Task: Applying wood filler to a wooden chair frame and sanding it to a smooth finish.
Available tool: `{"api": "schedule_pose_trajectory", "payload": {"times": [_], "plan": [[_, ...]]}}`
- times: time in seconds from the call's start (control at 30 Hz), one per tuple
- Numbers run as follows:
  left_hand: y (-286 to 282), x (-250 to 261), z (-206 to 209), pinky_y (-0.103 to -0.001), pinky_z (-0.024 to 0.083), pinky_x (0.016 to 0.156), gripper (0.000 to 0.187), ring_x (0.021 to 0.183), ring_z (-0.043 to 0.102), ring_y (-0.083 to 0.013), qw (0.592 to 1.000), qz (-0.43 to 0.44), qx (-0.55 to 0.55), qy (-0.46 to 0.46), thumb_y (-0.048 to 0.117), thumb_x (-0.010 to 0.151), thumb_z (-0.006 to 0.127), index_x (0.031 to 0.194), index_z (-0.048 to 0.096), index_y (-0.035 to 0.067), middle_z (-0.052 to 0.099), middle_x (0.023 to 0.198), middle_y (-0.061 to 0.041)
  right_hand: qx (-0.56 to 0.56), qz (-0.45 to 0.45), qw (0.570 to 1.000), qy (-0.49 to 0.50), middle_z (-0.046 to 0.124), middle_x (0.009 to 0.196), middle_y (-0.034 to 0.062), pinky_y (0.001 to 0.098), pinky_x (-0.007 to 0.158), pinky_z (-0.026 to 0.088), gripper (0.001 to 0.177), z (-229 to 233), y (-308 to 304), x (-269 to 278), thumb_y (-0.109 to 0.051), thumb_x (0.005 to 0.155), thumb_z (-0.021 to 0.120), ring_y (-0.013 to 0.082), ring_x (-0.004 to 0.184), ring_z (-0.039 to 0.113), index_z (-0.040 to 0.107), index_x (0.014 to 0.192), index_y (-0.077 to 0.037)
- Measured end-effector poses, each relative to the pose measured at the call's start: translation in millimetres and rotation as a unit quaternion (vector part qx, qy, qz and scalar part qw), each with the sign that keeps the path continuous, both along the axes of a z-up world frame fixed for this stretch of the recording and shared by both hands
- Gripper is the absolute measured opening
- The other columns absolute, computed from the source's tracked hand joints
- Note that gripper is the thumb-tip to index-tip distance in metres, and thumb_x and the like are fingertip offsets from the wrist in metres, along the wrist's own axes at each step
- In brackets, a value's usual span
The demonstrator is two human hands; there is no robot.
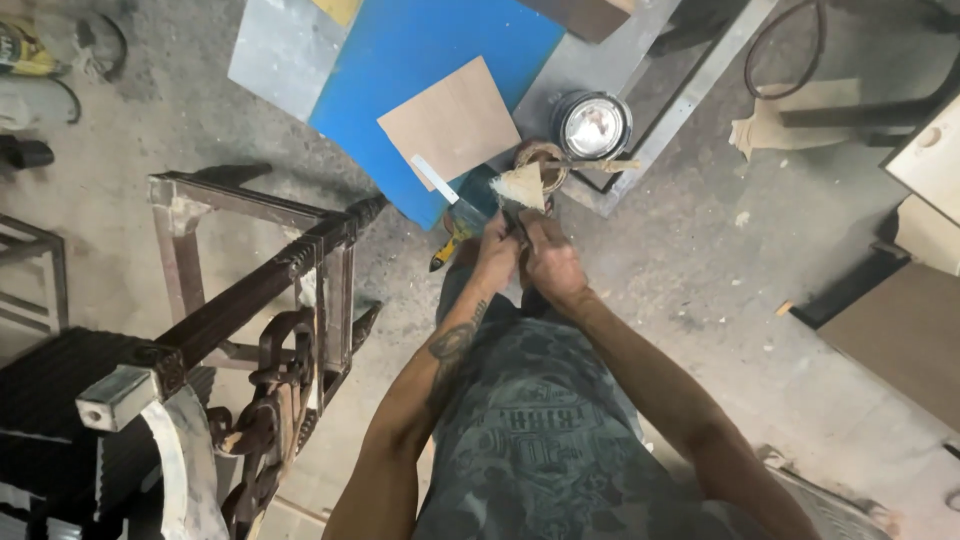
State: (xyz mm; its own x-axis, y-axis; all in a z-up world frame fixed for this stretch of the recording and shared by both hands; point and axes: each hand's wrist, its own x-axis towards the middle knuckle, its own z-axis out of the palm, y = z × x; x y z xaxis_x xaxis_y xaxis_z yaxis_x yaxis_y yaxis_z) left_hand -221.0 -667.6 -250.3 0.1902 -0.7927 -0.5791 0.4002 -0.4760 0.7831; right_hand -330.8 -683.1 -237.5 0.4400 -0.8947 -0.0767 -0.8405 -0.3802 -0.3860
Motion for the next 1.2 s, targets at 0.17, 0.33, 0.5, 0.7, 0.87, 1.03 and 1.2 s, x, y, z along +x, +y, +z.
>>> {"api": "schedule_pose_trajectory", "payload": {"times": [0.17,0.33,0.5,0.7,0.87,1.03,1.2], "plan": [[-8,8,-13,-0.034,0.056,0.070,0.036,0.078,0.060,-0.0173,0.998,-0.023,-0.003,0.057,-0.012,0.079,0.058,0.109,0.067,0.005,0.064,0.088,-0.005,-0.036,0.019,0.997,-0.061,0.069,0.099,0.0189,0.0429,0.073,0.063,0.025,7,-5,-9,-0.022,0.096,0.066,0.0379,0.089,0.076,0.069,0.115,-0.007],[7,15,-83,-0.030,0.045,0.052,0.021,0.063,0.052,-0.0115,0.996,-0.083,0.005,0.027,0.004,0.086,0.060,0.105,0.070,0.005,0.060,0.075,-0.003,-0.056,0.057,0.994,-0.081,0.068,0.108,0.0144,0.0388,0.082,0.062,0.029,8,-7,-14,-0.012,0.097,0.061,0.0320,0.101,0.074,0.068,0.125,-0.009],[-10,-2,-59,-0.021,0.037,0.049,0.012,0.053,0.049,-0.0069,0.993,-0.031,0.004,0.110,0.010,0.091,0.067,0.080,0.072,0.013,0.058,0.062,-0.001,-0.044,0.049,0.995,-0.079,0.067,0.105,0.0123,0.0404,0.080,0.063,0.032,15,-3,-15,-0.010,0.095,0.065,0.0303,0.100,0.074,0.065,0.127,-0.009],[-34,1,-4,-0.040,0.054,0.074,0.024,0.087,0.067,-0.0268,0.984,-0.082,0.148,0.048,0.015,0.096,0.062,0.111,0.071,-0.002,0.069,0.097,-0.022,-0.007,0.023,0.992,-0.122,0.067,0.109,0.0170,0.0431,0.087,0.061,0.033,25,4,-17,-0.007,0.097,0.061,0.0366,0.106,0.072,0.066,0.130,-0.007],[-2,-10,-78,-0.068,0.034,0.114,0.045,0.120,0.064,-0.0364,0.962,0.118,0.126,0.212,-0.010,0.098,0.059,0.139,0.057,0.005,0.064,0.124,-0.014,0.020,-0.027,0.984,-0.173,0.065,0.106,0.0215,0.0489,0.087,0.059,0.026,70,-9,-21,-0.005,0.094,0.064,0.0437,0.103,0.070,0.068,0.119,-0.001],[-14,9,-16,-0.066,0.049,0.104,0.043,0.106,0.072,-0.0297,0.952,0.144,0.059,0.264,0.005,0.094,0.075,0.134,0.064,0.014,0.072,0.119,-0.009,0.210,-0.338,0.843,-0.361,0.071,0.092,0.0160,0.0459,0.075,0.060,0.019,63,-24,-49,-0.018,0.106,0.059,0.0329,0.091,0.075,0.068,0.109,-0.003],[-18,5,33,-0.044,0.059,0.096,0.047,0.106,0.067,-0.0181,0.991,0.088,0.044,0.095,0.014,0.100,0.070,0.142,0.053,0.003,0.063,0.114,-0.017,0.352,-0.521,0.678,-0.380,0.072,0.086,0.0090,0.0462,0.060,0.058,0.019,86,-24,-29,-0.027,0.095,0.071,0.0191,0.079,0.075,0.073,0.103,-0.010]]}}
